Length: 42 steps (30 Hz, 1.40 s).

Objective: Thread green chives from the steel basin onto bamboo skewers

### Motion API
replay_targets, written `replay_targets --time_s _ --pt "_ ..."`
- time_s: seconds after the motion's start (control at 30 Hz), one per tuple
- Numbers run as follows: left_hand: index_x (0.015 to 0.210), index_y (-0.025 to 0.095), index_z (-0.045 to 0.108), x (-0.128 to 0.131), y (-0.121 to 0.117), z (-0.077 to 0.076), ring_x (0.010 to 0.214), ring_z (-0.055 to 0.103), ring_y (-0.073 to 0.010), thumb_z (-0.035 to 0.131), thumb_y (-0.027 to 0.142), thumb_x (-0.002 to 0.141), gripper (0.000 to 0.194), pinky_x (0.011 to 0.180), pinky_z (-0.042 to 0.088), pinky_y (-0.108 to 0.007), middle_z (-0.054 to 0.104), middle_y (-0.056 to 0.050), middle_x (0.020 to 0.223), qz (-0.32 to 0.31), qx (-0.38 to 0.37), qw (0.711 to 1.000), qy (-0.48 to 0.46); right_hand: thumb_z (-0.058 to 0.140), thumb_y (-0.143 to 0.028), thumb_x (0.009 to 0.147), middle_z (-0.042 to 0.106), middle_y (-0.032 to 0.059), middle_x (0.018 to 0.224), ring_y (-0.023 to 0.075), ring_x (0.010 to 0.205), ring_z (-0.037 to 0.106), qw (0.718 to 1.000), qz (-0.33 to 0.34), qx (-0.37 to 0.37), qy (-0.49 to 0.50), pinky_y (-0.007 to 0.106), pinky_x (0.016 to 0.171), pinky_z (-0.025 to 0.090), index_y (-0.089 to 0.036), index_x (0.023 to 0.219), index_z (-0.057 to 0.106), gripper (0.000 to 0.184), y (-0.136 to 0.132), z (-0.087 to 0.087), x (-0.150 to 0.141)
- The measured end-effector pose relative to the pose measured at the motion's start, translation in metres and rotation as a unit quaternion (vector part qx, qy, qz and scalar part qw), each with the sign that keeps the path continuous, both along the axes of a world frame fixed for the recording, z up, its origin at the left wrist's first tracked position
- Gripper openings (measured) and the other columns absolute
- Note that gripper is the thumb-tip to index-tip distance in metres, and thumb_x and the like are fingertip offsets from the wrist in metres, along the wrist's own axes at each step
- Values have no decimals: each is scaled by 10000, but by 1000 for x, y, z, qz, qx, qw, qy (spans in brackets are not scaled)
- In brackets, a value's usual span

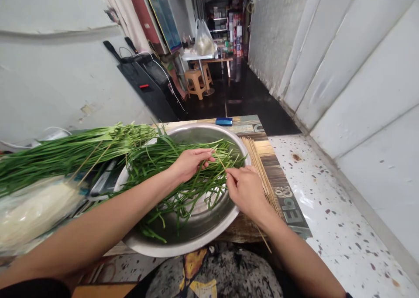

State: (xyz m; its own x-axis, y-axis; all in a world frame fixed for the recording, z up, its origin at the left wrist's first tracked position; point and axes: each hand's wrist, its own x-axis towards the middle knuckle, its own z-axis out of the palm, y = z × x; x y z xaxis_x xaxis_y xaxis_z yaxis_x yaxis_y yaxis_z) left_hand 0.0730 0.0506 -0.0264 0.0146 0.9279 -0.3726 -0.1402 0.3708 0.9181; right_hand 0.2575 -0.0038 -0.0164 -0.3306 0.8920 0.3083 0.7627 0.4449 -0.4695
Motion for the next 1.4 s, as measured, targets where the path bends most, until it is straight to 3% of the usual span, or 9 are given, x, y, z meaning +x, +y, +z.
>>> replay_targets --time_s 0.4,1.4 --pt "964 88 691 0 -3 -1 509 493 -61 711 240 668 333 498 364 -196 666 -67 717 -2 18 1000 -8 407 -250 852 690 27 702 152 632 584 1000 -7 21 -2 312 722 412 -206 847 717 314 -1 2 -1" --pt "926 82 699 0 -1 -2 528 504 -61 679 197 696 258 525 377 -196 666 -67 713 6 29 1000 -8 415 -238 847 683 17 683 143 615 564 1000 -5 18 1 300 718 405 -213 821 717 304 -4 2 0"
